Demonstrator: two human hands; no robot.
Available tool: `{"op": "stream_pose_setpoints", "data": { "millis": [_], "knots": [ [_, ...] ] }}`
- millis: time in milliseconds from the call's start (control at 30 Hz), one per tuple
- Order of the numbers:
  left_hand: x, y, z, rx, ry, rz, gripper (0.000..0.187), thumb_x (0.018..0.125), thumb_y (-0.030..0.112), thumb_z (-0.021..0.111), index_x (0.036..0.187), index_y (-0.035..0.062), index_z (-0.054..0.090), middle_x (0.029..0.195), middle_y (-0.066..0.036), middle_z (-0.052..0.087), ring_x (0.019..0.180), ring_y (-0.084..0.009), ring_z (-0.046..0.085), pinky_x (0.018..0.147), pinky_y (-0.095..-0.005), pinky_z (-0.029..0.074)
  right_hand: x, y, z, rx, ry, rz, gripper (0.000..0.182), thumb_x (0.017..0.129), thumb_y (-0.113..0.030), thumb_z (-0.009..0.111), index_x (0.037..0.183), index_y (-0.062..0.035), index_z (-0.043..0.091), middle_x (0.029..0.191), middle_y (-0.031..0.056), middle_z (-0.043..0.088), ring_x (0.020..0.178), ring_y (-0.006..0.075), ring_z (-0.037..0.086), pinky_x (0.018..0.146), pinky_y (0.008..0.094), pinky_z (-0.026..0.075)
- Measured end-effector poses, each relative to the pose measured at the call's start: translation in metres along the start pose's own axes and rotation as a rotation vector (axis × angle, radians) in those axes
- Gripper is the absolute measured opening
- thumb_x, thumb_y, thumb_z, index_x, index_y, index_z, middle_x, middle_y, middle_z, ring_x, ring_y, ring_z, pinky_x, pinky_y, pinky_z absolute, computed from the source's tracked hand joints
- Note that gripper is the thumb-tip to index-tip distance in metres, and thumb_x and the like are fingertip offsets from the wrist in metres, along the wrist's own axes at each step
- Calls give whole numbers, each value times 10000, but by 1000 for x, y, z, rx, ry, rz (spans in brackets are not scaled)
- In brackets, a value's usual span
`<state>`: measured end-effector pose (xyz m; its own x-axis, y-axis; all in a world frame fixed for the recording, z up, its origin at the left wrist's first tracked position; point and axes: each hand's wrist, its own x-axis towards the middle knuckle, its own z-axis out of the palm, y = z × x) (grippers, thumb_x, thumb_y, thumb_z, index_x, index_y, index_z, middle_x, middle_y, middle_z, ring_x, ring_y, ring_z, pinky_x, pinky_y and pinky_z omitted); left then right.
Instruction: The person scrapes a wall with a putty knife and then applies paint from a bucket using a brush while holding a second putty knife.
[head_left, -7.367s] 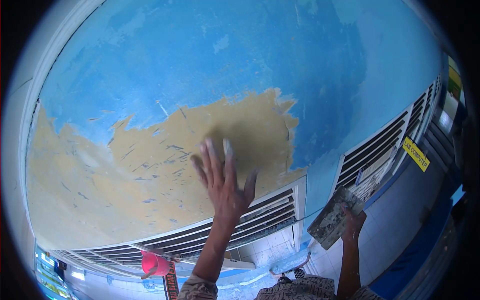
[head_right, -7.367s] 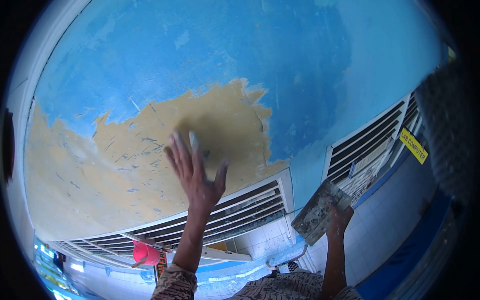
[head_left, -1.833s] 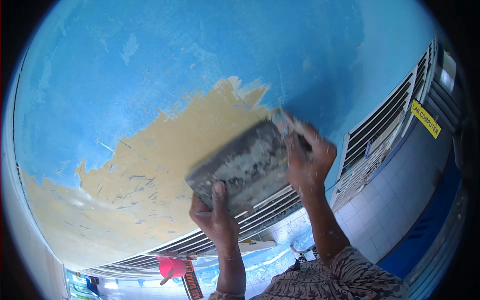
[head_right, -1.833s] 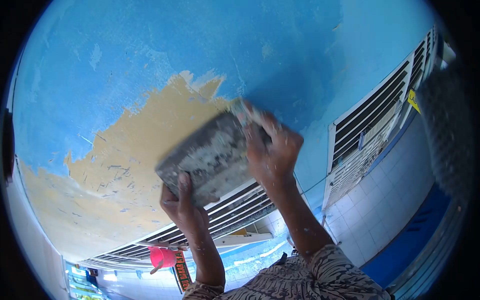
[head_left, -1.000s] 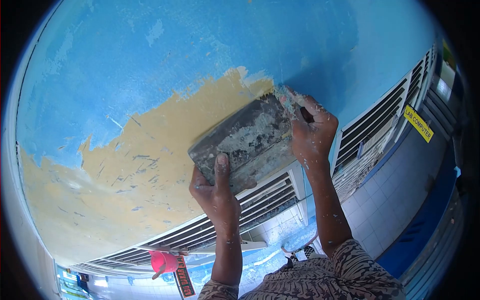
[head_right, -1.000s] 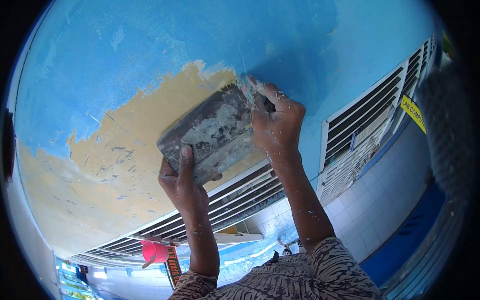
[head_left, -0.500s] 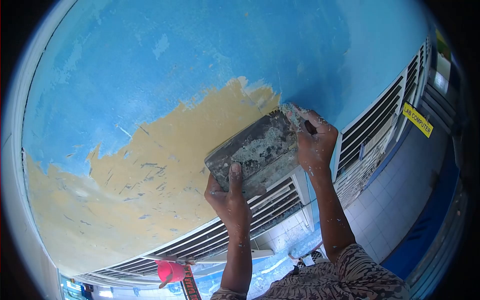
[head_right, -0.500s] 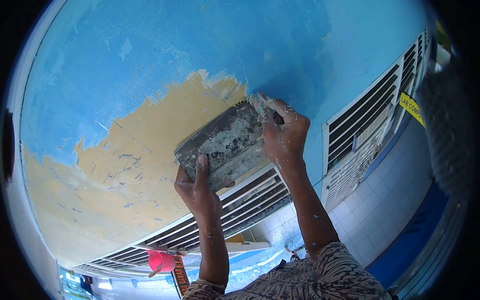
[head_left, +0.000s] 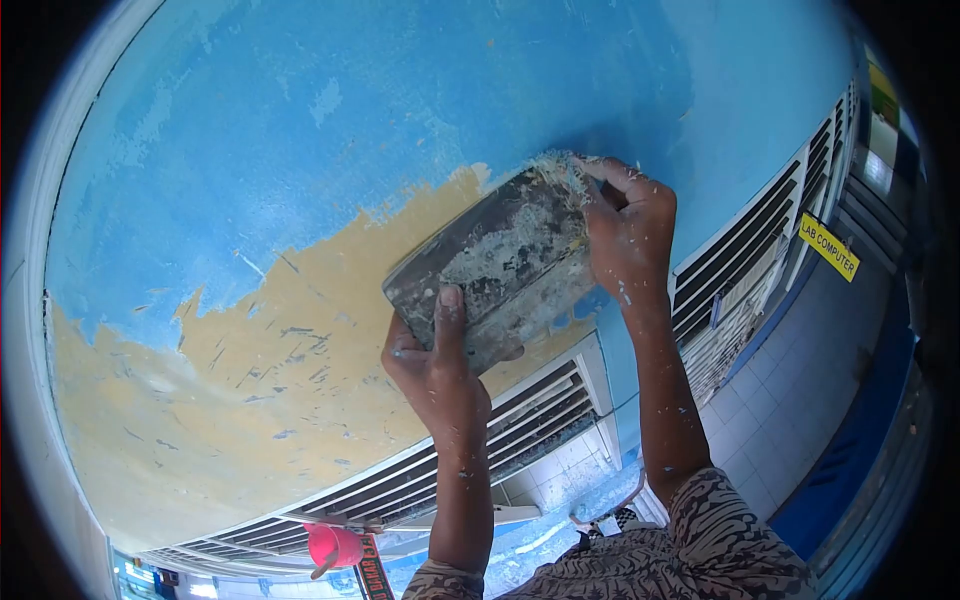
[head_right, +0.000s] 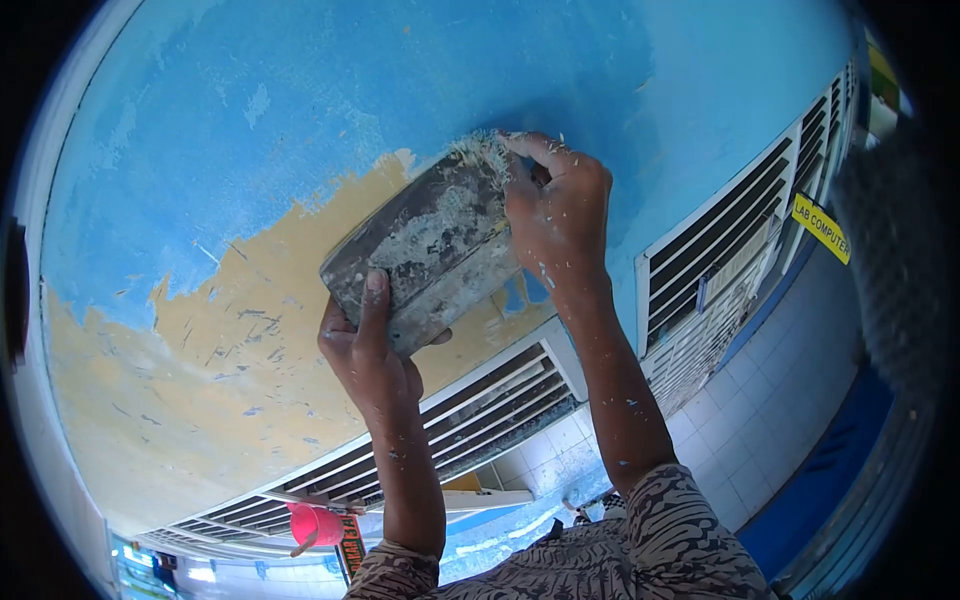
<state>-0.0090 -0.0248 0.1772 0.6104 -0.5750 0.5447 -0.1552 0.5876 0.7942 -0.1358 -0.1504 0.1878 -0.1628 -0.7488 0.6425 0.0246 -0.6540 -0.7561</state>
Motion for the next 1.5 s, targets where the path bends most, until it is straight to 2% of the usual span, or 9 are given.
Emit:
{"op": "stream_pose_setpoints", "data": {
  "millis": [200, 267, 333, 433, 700, 1133, 1233, 1300, 1500],
  "knots": [
    [-8, -21, -13, 80, 24, 76, 350, 918, 96, 621, 1201, -90, 532, 992, -196, 664, 744, -241, 703, 496, -357, 616, -17, 38, 10, 287, 72, -109, 322, 786, 74, 589, 1069, -5, 720, 856, 152, 717, 737, 139, 648, 662, 285, 494],
    [-2, -5, -4, 24, 32, -25, 339, 912, 78, 663, 1184, -98, 567, 1031, -121, 654, 970, -146, 595, 886, -280, 467, 1, 14, 6, 63, 61, -171, 325, 784, 89, 585, 1067, 1, 718, 876, 161, 719, 737, 151, 646, 661, 288, 495],
    [10, 10, 7, -36, 27, -8, 342, 904, 75, 668, 1181, -99, 570, 1037, -120, 652, 978, -146, 592, 885, -279, 466, 21, -10, 6, 94, 33, -143, 307, 792, 80, 596, 1062, 2, 719, 900, 173, 721, 756, 175, 668, 673, 295, 503],
    [13, 19, 13, 0, 21, 26, 364, 909, 102, 628, 1184, -114, 530, 989, -212, 673, 728, -262, 717, 468, -340, 609, 19, -3, 6, 120, 30, -167, 280, 799, 66, 618, 1053, 5, 719, 922, 189, 721, 757, 199, 688, 681, 300, 510],
    [13, 24, 13, -8, 35, 26, 336, 915, 93, 609, 1172, -111, 539, 978, -209, 670, 750, -261, 718, 485, -332, 616, 18, -14, 9, 93, 33, -181, 246, 851, 49, 626, 1087, 42, 698, 919, 113, 714, 776, 105, 611, 703, 243, 486],
    [21, 32, -2, -20, 31, 25, 360, 909, 99, 621, 1198, -98, 534, 978, -187, 670, 745, -252, 711, 447, -336, 601, 18, -22, 22, 154, -5, -215, 261, 794, 54, 635, 1047, 21, 692, 947, 219, 700, 854, 282, 715, 763, 322, 533],
    [-5, 2, -13, 10, 52, -11, 348, 899, 91, 636, 1183, -92, 552, 993, -177, 664, 770, -228, 701, 470, -329, 610, -21, 26, 22, 129, 74, -200, 245, 846, 43, 631, 1077, 24, 709, 968, 86, 707, 787, 88, 604, 682, 235, 487],
    [-40, -42, -39, 199, 74, -54, 293, 898, 142, 703, 1085, -74, 637, 958, -80, 666, 878, -124, 581, 821, -272, 451, -80, 81, 12, 185, 63, 11, 238, 839, 61, 628, 1063, 39, 707, 1001, 89, 698, 813, 92, 609, 708, 244, 495],
    [-56, -62, -49, 301, 77, -71, 286, 916, 169, 689, 1066, -68, 640, 903, -67, 667, 839, -107, 563, 774, -256, 451, -93, 86, 3, 185, 82, -11, 305, 833, 72, 594, 1114, 10, 694, 1011, 164, 723, 886, 173, 694, 786, 290, 522]
  ]
}}
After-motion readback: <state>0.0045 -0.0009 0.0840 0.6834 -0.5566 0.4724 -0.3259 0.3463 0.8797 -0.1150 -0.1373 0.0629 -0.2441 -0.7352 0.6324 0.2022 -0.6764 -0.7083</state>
